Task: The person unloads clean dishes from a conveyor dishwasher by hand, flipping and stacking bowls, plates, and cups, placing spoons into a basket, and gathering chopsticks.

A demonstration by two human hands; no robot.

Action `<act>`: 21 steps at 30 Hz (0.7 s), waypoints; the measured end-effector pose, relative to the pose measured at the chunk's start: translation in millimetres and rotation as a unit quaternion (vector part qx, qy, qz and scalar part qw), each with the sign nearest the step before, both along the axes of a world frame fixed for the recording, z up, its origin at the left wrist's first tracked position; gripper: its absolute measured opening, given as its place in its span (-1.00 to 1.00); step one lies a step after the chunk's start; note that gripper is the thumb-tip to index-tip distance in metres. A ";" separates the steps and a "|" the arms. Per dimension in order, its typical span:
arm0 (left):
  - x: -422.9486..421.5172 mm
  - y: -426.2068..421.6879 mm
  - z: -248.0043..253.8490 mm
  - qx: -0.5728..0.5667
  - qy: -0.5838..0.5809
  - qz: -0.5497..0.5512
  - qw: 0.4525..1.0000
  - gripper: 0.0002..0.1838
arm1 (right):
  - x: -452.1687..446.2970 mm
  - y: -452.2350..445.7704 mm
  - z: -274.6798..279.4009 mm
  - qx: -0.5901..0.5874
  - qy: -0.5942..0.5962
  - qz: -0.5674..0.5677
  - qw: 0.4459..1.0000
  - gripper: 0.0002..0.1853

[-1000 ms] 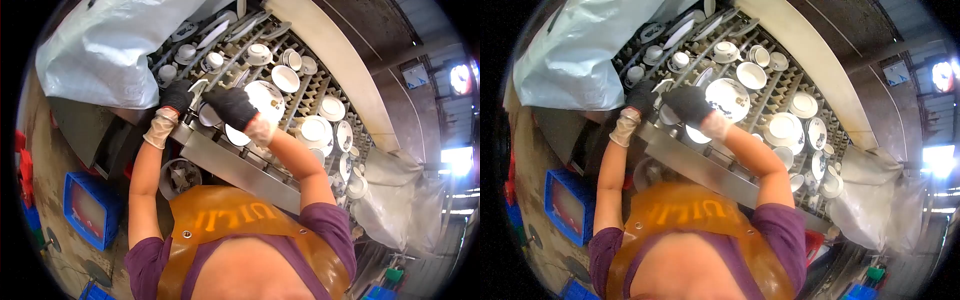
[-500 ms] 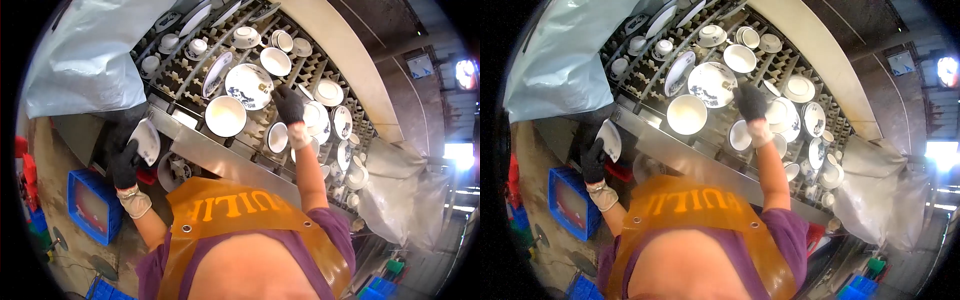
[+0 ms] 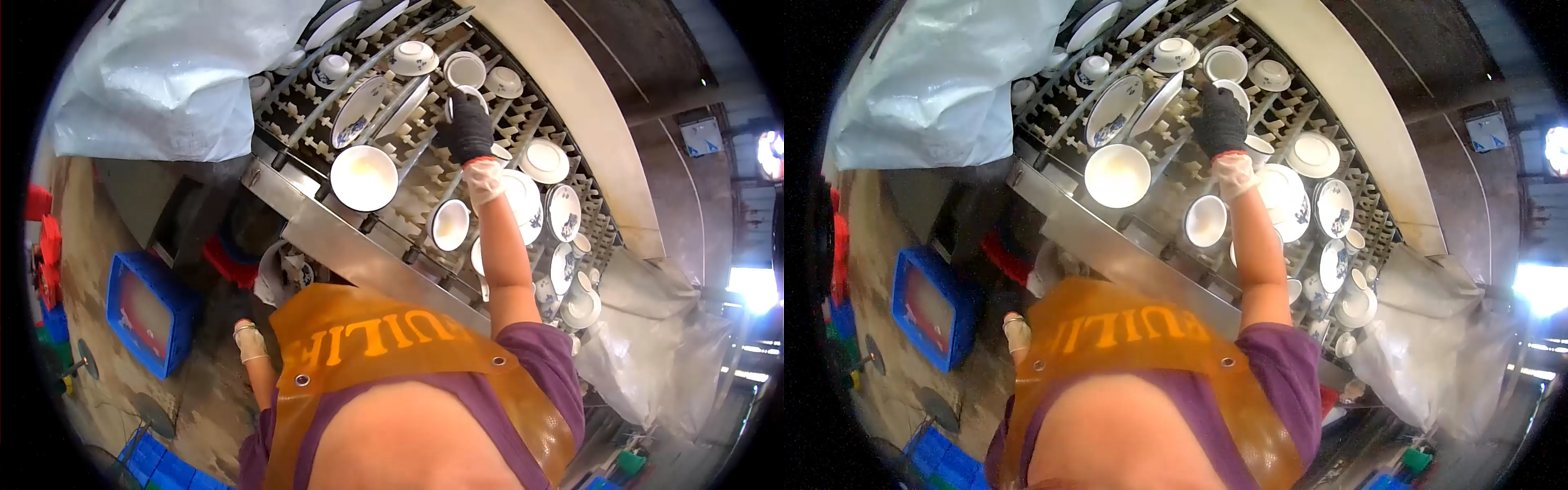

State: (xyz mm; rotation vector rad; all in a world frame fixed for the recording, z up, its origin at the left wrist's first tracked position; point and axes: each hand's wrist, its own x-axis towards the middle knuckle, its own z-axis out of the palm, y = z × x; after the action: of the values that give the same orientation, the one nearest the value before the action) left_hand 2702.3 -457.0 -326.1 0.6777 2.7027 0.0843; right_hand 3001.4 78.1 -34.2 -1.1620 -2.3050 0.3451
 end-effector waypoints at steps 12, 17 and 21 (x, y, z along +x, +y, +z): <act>116.3 224.8 306.0 0.490 -0.056 -0.407 0.769 -0.63 | 67.6 94.2 0.1 -0.025 -0.079 -0.061 0.995 -0.52; 157.0 286.7 275.8 0.309 0.090 -0.511 0.797 -0.61 | -2.4 131.1 -55.0 0.209 -0.039 0.044 0.976 -0.28; 150.0 301.4 276.9 0.319 0.103 -0.519 0.786 -0.73 | -27.1 134.8 -52.5 0.215 -0.164 -0.023 0.963 -0.37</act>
State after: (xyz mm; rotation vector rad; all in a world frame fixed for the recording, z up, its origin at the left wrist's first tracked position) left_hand 2852.3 -155.5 -49.1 2.3651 2.0210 0.6745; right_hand 2974.2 212.9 -86.7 -1.1056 -2.4526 -0.3807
